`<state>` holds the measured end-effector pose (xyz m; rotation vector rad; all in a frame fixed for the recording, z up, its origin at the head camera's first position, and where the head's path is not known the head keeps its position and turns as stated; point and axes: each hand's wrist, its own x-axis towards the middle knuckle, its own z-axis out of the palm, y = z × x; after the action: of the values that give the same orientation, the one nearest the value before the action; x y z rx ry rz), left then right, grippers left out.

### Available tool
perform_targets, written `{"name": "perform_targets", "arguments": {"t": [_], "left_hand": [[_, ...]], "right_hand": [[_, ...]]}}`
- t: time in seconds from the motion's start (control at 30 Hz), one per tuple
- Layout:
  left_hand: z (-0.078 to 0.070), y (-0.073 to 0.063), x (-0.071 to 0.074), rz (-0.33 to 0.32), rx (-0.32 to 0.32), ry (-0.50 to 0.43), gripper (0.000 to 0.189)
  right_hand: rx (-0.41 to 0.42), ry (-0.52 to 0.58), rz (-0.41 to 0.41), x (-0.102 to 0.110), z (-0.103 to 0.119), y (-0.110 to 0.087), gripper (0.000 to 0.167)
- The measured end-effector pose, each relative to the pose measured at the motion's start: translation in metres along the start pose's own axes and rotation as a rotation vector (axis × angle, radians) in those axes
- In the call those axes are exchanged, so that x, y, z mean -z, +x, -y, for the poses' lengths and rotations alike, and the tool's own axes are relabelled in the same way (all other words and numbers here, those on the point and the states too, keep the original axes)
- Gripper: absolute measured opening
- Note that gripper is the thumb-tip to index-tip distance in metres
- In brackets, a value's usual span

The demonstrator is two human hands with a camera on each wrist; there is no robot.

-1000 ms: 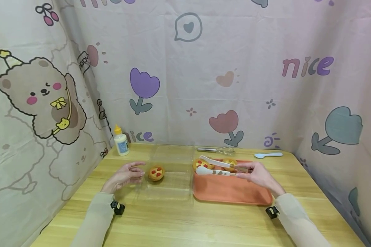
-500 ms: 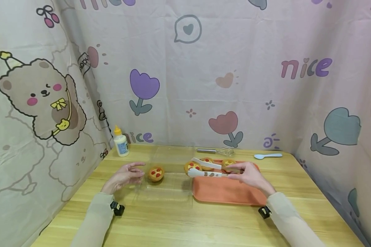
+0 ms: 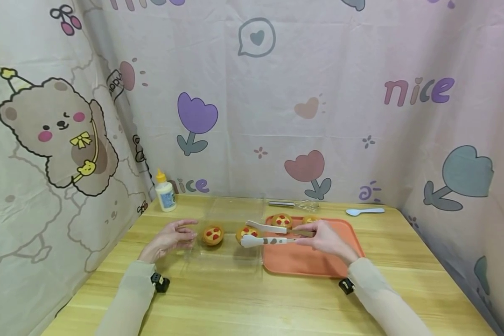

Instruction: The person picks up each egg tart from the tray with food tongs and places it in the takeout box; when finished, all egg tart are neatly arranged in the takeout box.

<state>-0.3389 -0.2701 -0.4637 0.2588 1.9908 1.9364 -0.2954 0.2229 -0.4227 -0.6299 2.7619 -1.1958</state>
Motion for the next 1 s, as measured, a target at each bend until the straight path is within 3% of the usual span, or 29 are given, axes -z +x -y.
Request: {"name": "perform_targets", "arguments": {"t": [0.33, 0.73, 1.0], "left_hand": [[0.003, 0.0, 0.0, 0.012, -0.009, -0.012, 0.066], [-0.001, 0.002, -0.003, -0.019, 0.009, 0.005, 0.067], [0.001, 0.001, 0.0, -0.004, 0.002, 0.007, 0.066]], "right_hand": [[0.027, 0.052, 0.036, -0.017, 0.01, 0.012, 0.042], [0.088, 0.007, 0.097, -0.037, 0.02, 0.022, 0.04], [0.137, -0.057, 0.064, -0.043, 0.027, 0.03, 0.037]]}}
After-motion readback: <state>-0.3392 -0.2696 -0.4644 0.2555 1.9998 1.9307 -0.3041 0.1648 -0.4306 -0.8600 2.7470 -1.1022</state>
